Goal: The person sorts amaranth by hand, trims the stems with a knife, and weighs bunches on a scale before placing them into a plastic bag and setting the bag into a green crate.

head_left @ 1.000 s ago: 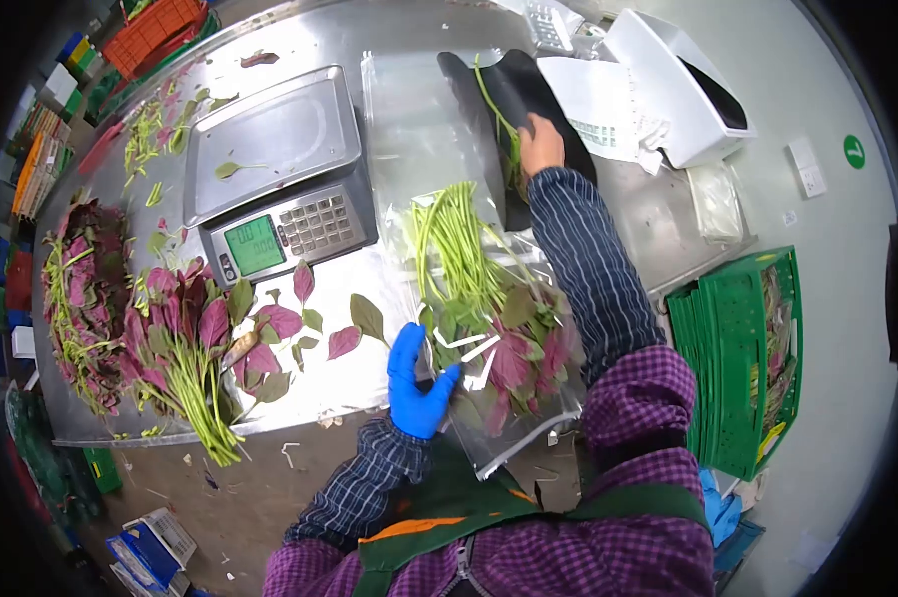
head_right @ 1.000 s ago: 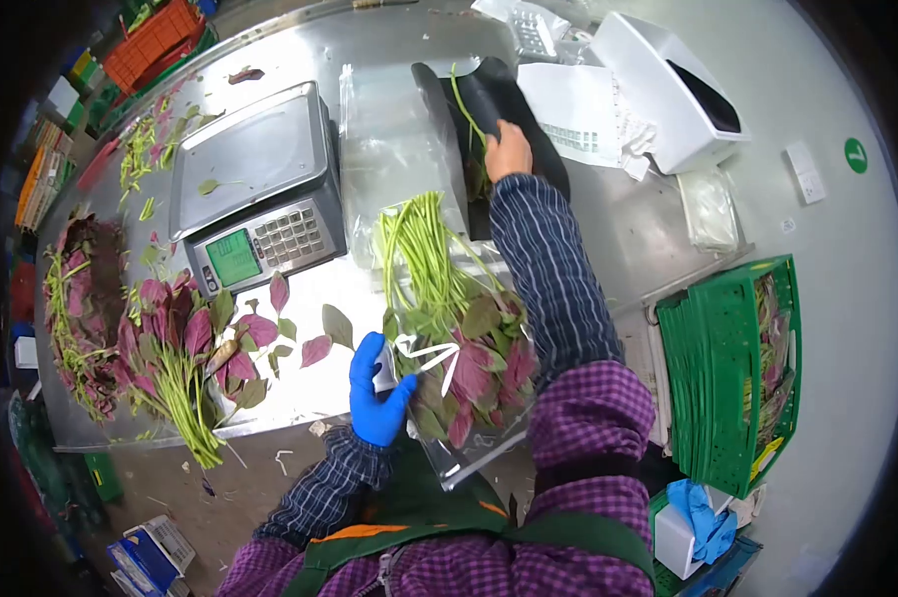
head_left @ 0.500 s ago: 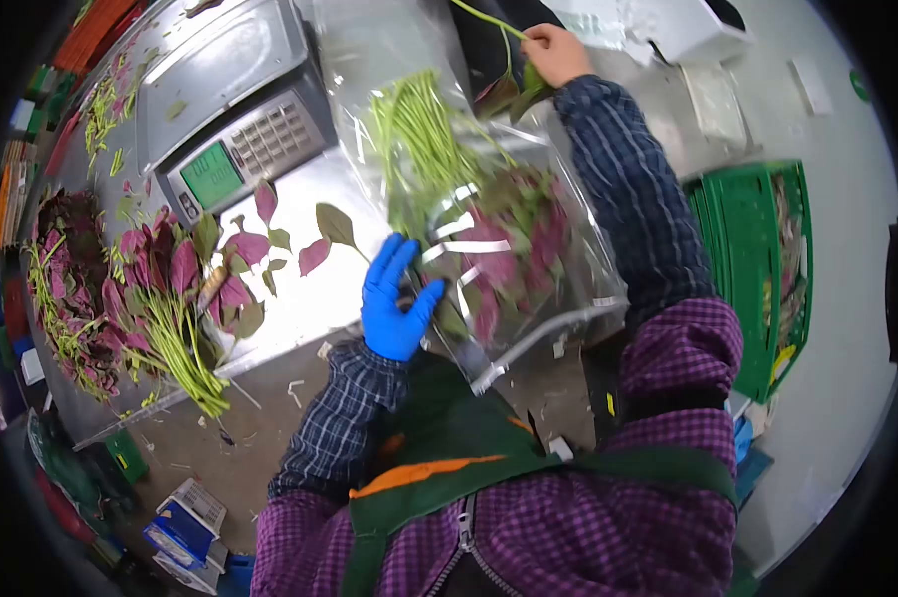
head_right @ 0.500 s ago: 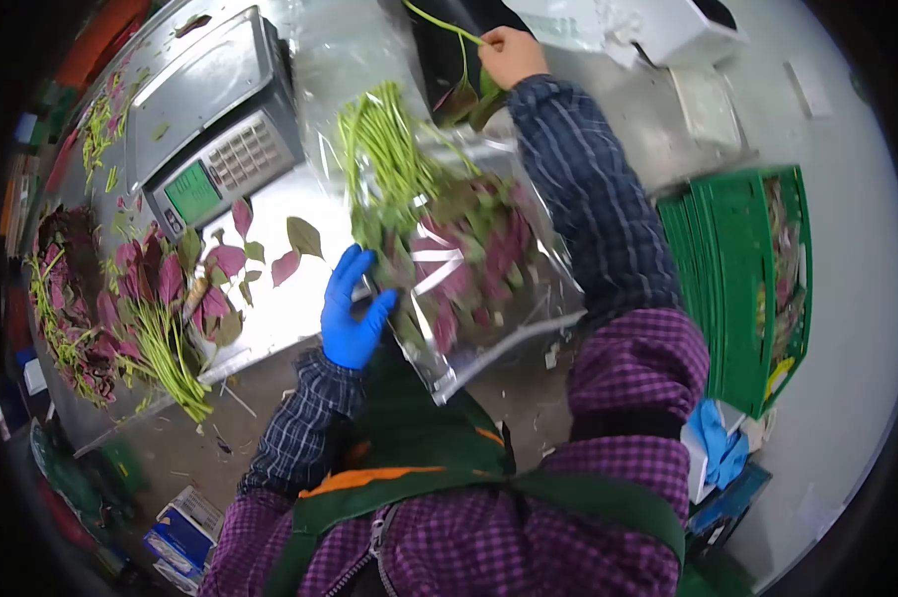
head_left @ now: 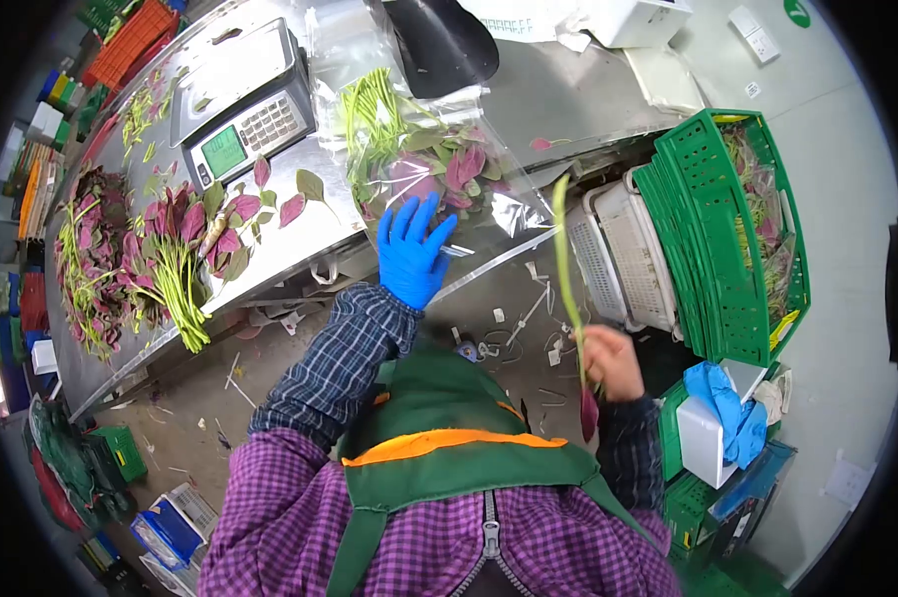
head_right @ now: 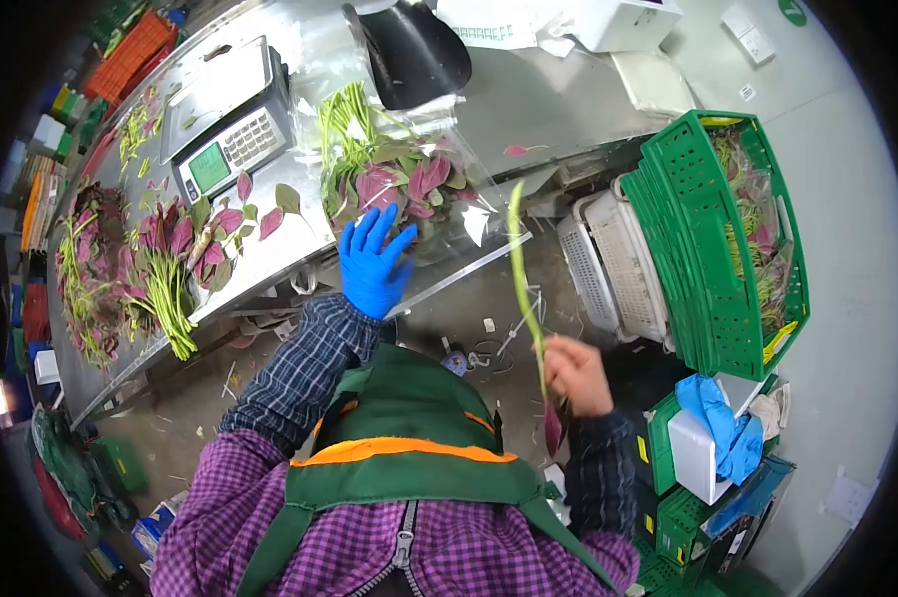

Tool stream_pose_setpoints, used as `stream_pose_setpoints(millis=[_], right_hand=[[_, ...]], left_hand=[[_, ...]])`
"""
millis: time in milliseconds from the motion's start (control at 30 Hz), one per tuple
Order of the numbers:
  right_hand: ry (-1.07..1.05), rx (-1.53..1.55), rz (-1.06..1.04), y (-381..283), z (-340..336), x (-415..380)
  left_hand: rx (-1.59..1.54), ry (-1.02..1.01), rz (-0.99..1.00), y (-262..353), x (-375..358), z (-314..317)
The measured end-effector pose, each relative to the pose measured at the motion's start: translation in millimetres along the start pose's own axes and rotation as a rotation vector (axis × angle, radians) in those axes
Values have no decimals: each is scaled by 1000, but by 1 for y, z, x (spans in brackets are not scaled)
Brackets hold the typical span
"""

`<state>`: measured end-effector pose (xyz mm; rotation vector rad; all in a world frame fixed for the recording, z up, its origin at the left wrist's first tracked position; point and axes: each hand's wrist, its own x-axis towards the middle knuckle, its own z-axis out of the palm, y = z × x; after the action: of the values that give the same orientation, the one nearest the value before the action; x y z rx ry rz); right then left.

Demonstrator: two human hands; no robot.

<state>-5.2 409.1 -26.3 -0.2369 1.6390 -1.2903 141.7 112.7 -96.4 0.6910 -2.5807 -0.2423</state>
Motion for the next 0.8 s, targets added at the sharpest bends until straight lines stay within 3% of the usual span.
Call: stream_pose_setpoints(millis=[67, 100, 333, 533, 800], right_hand=[[-19, -44, 31, 25, 6, -13], [-33, -95, 14, 32, 14, -15], [-114, -83, -153, 28, 67, 23], [24, -3, -260, 23, 87, 42], [216, -315, -708, -18, 173, 172]], left_hand=[[-180, 177, 166, -5, 5, 0], [-206, 236, 130, 5, 11, -13], [-376, 251, 20, 13, 21, -29], [-397, 254, 57, 10, 21, -47], [-424, 282, 93, 4, 18, -41]])
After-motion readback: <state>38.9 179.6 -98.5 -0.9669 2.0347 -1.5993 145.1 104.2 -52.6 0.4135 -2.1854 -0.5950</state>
